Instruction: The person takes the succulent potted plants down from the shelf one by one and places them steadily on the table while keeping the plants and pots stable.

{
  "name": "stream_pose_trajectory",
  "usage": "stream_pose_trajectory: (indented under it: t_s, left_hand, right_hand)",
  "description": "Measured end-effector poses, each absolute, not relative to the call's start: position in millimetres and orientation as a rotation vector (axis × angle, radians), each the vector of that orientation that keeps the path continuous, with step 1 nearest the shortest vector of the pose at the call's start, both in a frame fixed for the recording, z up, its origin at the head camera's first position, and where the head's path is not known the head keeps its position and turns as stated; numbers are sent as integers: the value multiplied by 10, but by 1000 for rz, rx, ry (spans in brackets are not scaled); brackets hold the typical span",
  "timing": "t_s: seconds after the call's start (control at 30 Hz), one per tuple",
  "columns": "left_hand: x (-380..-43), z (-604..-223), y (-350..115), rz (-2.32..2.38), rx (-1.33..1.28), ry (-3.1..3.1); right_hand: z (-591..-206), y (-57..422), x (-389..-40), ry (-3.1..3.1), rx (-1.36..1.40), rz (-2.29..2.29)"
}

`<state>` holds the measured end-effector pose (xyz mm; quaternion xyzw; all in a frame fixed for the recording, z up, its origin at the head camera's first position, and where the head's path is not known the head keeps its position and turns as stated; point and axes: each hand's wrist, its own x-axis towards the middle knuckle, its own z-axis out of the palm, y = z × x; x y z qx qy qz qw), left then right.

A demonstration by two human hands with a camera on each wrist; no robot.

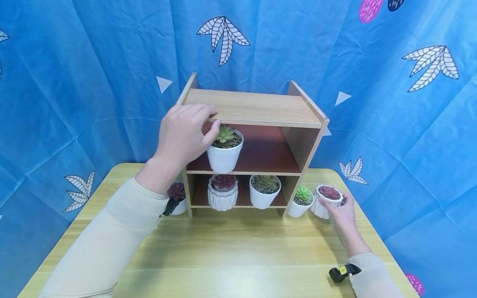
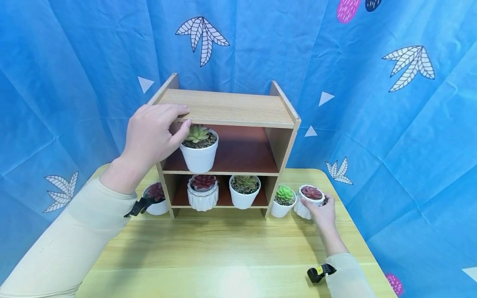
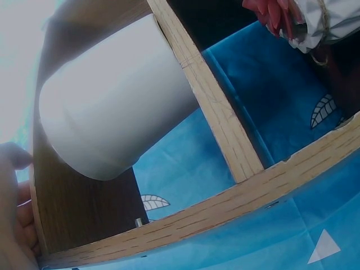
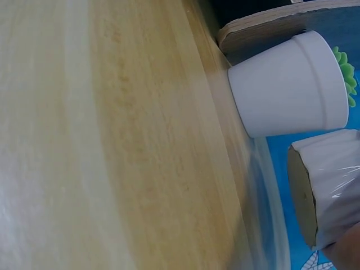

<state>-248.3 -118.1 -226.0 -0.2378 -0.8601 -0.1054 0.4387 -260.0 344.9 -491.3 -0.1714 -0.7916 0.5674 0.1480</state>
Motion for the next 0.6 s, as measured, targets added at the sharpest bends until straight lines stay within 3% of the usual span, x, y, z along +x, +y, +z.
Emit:
stream_pose_trajectory:
  t_s: [0.6]
  left_hand:
    - [-2487,-2257,-1184,-261,-599,-2137]
  right_hand:
    - [-4953,3423,-2622,-2285,-519,1665]
